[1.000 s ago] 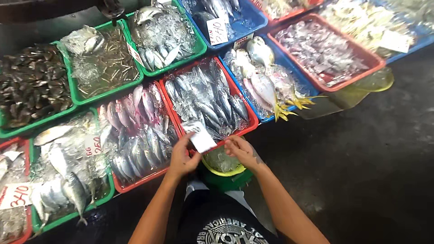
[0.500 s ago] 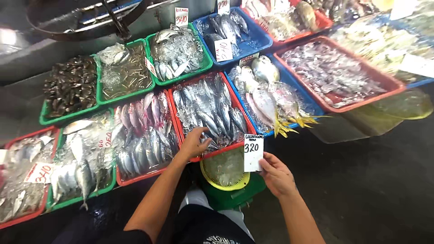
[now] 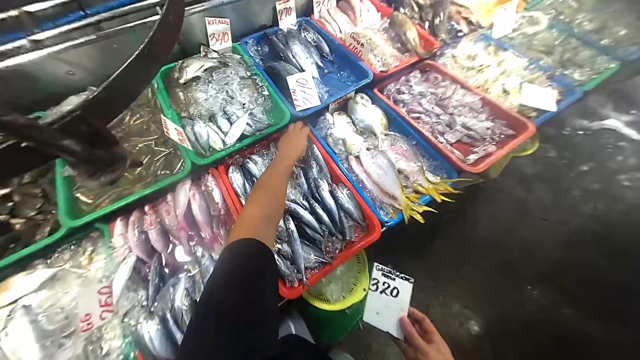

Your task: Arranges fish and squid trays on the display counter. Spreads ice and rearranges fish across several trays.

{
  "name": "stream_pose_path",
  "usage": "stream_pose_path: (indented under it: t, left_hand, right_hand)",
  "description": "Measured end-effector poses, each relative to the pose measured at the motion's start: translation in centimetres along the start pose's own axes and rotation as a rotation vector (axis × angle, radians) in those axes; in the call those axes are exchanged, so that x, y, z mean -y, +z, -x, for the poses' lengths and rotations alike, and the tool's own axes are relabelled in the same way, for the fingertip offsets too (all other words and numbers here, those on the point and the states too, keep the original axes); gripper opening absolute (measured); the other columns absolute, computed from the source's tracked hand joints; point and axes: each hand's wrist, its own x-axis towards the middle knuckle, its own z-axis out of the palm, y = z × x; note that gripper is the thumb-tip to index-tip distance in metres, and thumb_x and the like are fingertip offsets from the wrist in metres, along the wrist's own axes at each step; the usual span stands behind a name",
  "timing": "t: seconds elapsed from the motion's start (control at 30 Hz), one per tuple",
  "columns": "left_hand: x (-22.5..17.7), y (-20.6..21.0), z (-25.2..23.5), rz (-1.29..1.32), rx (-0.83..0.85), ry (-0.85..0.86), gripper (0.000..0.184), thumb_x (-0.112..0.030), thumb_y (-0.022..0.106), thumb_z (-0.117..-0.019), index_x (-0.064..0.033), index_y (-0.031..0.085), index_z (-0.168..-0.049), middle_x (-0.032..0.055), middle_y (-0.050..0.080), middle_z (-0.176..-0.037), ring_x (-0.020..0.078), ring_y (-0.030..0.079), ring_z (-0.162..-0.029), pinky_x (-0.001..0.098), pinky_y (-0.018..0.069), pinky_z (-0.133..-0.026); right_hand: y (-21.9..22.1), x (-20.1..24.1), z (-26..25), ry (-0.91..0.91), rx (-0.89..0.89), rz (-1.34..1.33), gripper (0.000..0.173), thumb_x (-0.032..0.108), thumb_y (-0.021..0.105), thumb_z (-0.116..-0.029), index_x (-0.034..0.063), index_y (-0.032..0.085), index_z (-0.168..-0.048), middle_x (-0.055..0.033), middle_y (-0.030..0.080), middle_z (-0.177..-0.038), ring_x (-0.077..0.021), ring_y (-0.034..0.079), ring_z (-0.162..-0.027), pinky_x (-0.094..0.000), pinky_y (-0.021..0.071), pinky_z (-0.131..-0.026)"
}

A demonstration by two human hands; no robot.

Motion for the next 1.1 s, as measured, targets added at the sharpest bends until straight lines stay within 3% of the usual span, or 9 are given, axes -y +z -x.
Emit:
stream_pose_path:
  t: [0.17,0.3,0.37,0.5,0.73,0.83,0.97,1.03,1.1]
  left_hand:
    - [-0.9,0.5,1.8,0.032,0.023,-0.054,0.054,-0.01,0.064,-0.0963,-0.0093,0.052,-0.149,0.0177,0.055,-0.144,0.0392,0.049,-0.137,0.0566,0.0514,-0.103]
    - [-0.5,-0.9,4.3,0.031,-0.142,-0.223,0.045,-0.008,0.063,-0.0918,-0.0071,0.062,-0.137,0.0167,0.056,-0.144,0.0404,0.049,-0.137,0.0599,0.0493,-0.102]
    - [-0.2,-1.9,5.5,0.01,-0.061,-0.357,0.048,-0.01,0.062,-0.093,-0.0033,0.059,-0.14,0.0184,0.049,-0.151,0.0448,0.044,-0.139,0.0656,0.0477,-0.1]
    - [0.0,-2.3,6.3,0.033,0.068,-0.432,0.046,-0.014,0.058,-0.0973,0.0002,0.056,-0.141,0.0209,0.044,-0.155,0.047,0.045,-0.138,0.0649,0.0494,-0.098]
    - [0.4,-3.2,6.9,0.059,0.111,-0.448,0.049,-0.021,0.062,-0.095,-0.0109,0.059,-0.143,0.0199,0.052,-0.148,0.0474,0.044,-0.138,0.0659,0.0496,-0.096]
    - [0.3,-2.5,6.5,0.049,0.093,-0.426,0.047,-0.018,0.061,-0.0962,-0.0063,0.058,-0.142,0.0183,0.05,-0.151,0.044,0.038,-0.144,0.0631,0.0467,-0.103]
    - [0.1,-2.5,7.4,0.073,0.072,-0.427,0.056,-0.028,0.06,-0.099,-0.0005,0.05,-0.147,0.0224,0.048,-0.151,0.0444,0.041,-0.142,0.0631,0.0443,-0.106]
    - [-0.2,-3.6,8.9,0.139,0.019,-0.321,0.055,-0.032,0.062,-0.1,0.0004,0.051,-0.143,0.0238,0.051,-0.145,0.044,0.047,-0.137,0.0619,0.0448,-0.105]
    - [-0.1,-5.3,10.9,0.45,0.052,-0.075,0.059,-0.031,0.07,-0.0961,0.0006,0.053,-0.143,0.0242,0.057,-0.139,0.04,0.057,-0.126,0.0581,0.051,-0.102]
  right_hand:
    - [-1.1,-0.6,1.1,-0.051,-0.079,-0.046,0.018,0.0,0.053,-0.1025,0.0078,0.056,-0.119,0.0001,0.073,-0.095,-0.0121,0.073,-0.08,-0.0344,0.0645,-0.072]
    - [-0.4,0.5,1.0,-0.115,-0.077,0.02,0.02,-0.001,0.055,-0.1011,0.0071,0.056,-0.119,0.0002,0.073,-0.094,-0.0123,0.073,-0.08,-0.0351,0.0646,-0.074]
    - [-0.1,0.7,1.2,-0.143,-0.072,0.025,0.019,-0.001,0.055,-0.101,0.0069,0.056,-0.119,0.0003,0.073,-0.094,-0.0127,0.073,-0.081,-0.0361,0.0648,-0.076]
    - [0.9,0.3,1.1,-0.087,-0.092,0.038,0.018,-0.001,0.055,-0.1011,0.0055,0.056,-0.117,-0.0005,0.072,-0.092,-0.0128,0.073,-0.079,-0.0358,0.0647,-0.074]
    - [2.5,0.3,0.8,-0.11,-0.03,0.106,0.018,-0.003,0.056,-0.0998,0.0035,0.057,-0.117,-0.0026,0.072,-0.091,-0.0132,0.072,-0.078,-0.036,0.0646,-0.073]
    - [3.3,1.3,0.6,-0.184,-0.004,0.112,0.02,-0.005,0.055,-0.0984,0.0047,0.057,-0.115,-0.0006,0.072,-0.089,-0.0116,0.072,-0.078,-0.0334,0.0638,-0.073]
    - [5.9,4.9,-1.9,-0.402,0.021,0.172,0.022,-0.006,0.056,-0.0959,0.0068,0.055,-0.114,0.0037,0.07,-0.092,-0.0075,0.069,-0.081,-0.0284,0.0613,-0.076]
    - [8.5,7.8,-4.3,-0.548,0.036,0.222,0.024,-0.002,0.062,-0.0921,0.0054,0.059,-0.115,0.0031,0.07,-0.094,-0.0068,0.068,-0.082,-0.0266,0.0606,-0.076]
    - [11.8,11.1,-7.1,-0.658,0.077,0.284,0.027,0.004,0.066,-0.0908,0.0021,0.06,-0.117,0.0006,0.069,-0.097,-0.007,0.068,-0.087,-0.0275,0.0605,-0.08]
